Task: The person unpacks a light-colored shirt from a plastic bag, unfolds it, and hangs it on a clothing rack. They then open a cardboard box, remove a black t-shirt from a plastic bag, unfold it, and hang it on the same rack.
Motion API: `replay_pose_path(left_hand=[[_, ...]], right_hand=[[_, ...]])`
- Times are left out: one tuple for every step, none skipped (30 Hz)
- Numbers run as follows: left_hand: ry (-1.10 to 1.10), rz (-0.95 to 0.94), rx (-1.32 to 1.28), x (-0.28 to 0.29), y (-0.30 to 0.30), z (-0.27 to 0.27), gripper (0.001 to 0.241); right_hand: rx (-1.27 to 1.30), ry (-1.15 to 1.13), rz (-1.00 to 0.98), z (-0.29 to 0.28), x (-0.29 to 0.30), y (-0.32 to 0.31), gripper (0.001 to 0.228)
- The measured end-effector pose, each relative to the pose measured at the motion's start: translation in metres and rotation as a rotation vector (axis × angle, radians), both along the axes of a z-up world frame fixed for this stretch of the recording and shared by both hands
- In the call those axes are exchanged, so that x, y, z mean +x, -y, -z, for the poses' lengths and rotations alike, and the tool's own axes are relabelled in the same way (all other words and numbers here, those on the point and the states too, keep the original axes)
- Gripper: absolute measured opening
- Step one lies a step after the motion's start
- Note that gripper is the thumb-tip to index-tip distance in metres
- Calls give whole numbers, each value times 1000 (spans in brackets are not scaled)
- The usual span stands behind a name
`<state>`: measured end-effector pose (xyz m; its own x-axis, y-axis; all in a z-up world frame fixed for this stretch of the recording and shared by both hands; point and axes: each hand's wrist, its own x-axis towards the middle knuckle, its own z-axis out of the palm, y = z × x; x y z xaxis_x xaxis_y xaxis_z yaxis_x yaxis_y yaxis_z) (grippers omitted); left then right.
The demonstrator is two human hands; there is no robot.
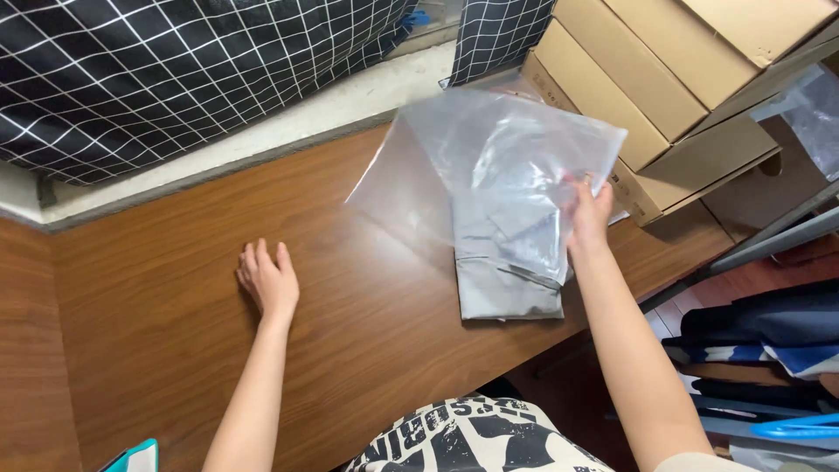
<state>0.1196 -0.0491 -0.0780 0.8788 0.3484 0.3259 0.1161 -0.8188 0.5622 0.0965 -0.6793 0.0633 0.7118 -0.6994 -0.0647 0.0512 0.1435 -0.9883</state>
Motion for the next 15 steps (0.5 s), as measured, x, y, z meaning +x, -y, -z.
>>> replay_pose_path(left_hand=[[1,3,-1,4,27,-3,58],[33,120,-62,7,53,-6,54],[66,238,-122,10,79,-10,50],[70,240,-123,19,107,-5,50],[-20,334,-171,28,134,0,49],[-117,426,-219,33,161,8,49],[-119,430,-220,34,192,15,49],[-296,508,-290,37,222,22,55],[-475,584,-359,40,252,29,61],[-473,589,-357,27,273,9,61],[-622,620,-515,14,294,-12,74],[-775,647,-673,0,313,-31,87],[-776,651,-670,1,320,-28,87],[-778,631,-665,2,326,-24,81],[-780,611,-659,2,332,-20,75]], right_hand=[[-1,1,3,5,-12,9,35],[72,35,97,9,-25,18,31],[144,69,192,14,-38,26,28],[144,73,194,25,-40,34,28],[196,51,241,37,-42,41,31],[249,24,289,50,-49,48,34],[248,22,293,62,-53,55,34],[270,0,328,75,-56,61,35],[293,-23,363,86,-59,67,37],[293,-19,367,82,-63,62,37],[318,-51,346,78,-68,57,35],[342,-86,324,75,-74,50,33],[343,-84,328,79,-74,54,33],[359,-113,245,83,-75,58,33],[374,-141,161,87,-76,62,33]])
